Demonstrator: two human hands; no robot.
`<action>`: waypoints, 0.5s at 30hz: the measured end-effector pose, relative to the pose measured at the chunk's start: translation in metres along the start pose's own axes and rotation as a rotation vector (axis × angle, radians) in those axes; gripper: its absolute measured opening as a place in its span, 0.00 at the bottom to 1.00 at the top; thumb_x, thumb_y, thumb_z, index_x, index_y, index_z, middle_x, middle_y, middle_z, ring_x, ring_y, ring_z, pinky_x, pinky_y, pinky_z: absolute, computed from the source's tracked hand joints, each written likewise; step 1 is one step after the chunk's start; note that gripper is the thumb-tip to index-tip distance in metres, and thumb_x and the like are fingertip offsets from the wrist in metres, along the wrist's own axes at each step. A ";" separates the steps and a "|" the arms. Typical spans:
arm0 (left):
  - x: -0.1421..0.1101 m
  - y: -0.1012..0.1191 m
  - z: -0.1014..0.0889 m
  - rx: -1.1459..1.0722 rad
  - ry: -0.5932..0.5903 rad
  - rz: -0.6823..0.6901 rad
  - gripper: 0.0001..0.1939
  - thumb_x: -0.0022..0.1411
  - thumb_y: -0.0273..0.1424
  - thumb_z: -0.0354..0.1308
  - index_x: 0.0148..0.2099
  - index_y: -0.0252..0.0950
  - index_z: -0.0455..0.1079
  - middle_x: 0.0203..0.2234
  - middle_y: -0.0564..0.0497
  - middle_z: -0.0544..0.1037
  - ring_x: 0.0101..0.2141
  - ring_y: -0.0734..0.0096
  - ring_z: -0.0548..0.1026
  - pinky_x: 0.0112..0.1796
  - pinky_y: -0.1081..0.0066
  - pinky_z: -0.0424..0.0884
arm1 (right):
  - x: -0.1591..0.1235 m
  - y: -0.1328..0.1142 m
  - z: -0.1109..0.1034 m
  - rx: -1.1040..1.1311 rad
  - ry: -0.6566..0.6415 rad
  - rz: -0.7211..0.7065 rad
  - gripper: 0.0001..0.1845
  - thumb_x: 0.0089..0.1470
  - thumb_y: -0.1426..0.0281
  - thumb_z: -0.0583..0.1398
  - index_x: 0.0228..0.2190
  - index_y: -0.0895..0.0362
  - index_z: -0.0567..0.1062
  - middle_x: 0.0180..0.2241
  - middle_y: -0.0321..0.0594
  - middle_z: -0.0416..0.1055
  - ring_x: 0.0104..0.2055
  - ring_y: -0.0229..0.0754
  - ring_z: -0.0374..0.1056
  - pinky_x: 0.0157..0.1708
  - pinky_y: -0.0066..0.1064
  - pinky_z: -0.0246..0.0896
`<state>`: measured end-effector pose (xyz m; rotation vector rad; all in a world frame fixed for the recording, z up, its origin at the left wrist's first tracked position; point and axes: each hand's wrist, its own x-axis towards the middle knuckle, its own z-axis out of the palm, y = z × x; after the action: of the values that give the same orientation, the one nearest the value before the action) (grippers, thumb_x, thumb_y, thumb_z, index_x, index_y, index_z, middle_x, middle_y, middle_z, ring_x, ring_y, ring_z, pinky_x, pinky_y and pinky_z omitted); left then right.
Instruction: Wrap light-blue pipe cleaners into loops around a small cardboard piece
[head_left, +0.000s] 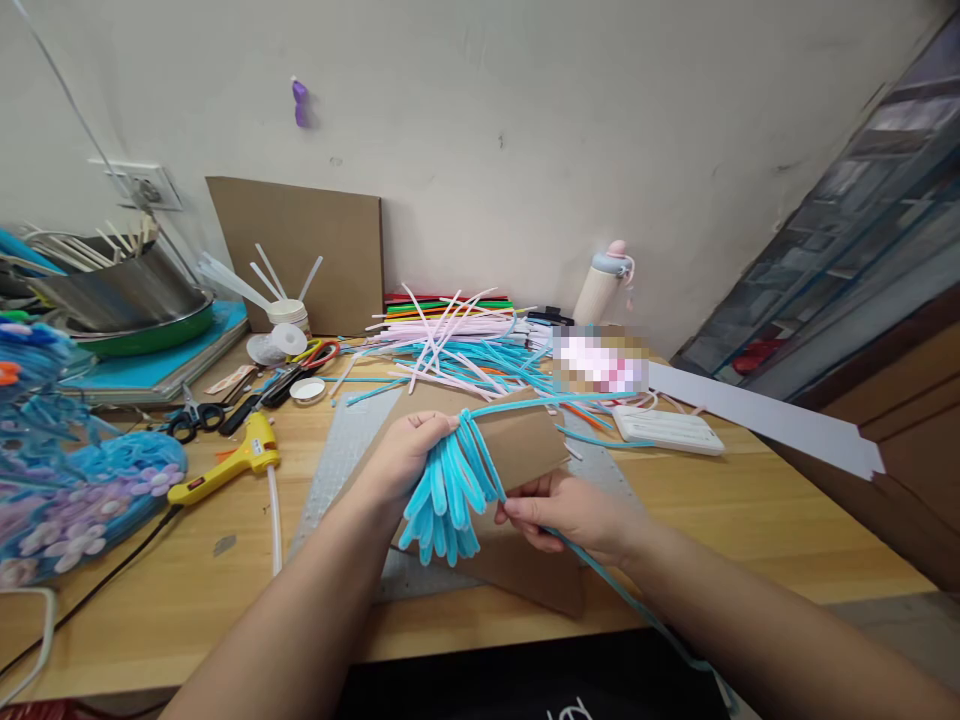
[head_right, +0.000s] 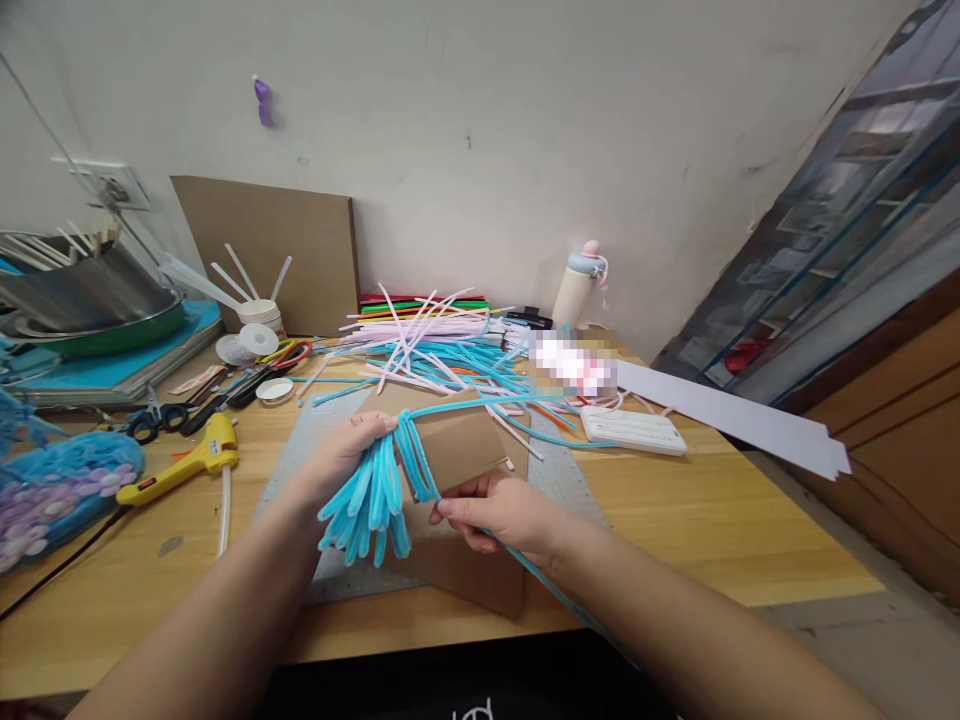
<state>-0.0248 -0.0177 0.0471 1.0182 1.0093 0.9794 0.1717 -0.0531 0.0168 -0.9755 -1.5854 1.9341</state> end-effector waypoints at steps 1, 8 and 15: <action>0.000 0.000 0.000 -0.002 0.000 0.001 0.15 0.42 0.38 0.60 0.19 0.32 0.62 0.11 0.56 0.65 0.13 0.82 0.60 0.16 0.79 0.55 | 0.000 0.001 0.000 0.008 -0.007 -0.004 0.14 0.51 0.63 0.57 0.30 0.64 0.71 0.13 0.27 0.57 0.14 0.27 0.49 0.19 0.27 0.40; -0.001 0.002 0.000 -0.002 -0.012 -0.001 0.15 0.41 0.37 0.61 0.19 0.33 0.60 0.11 0.57 0.64 0.13 0.82 0.59 0.16 0.79 0.54 | 0.001 0.005 -0.001 0.048 -0.053 0.014 0.13 0.52 0.65 0.58 0.30 0.65 0.72 0.13 0.28 0.57 0.14 0.27 0.50 0.20 0.26 0.41; -0.010 -0.005 0.000 0.061 -0.283 -0.106 0.12 0.45 0.35 0.61 0.21 0.33 0.63 0.13 0.58 0.62 0.14 0.82 0.57 0.17 0.79 0.52 | 0.001 0.005 -0.008 -0.060 -0.028 0.165 0.18 0.48 0.58 0.56 0.20 0.61 0.69 0.16 0.37 0.65 0.14 0.33 0.58 0.14 0.25 0.51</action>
<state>-0.0260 -0.0284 0.0440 1.1071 0.8525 0.6979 0.1778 -0.0483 0.0106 -1.1401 -1.6325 2.0276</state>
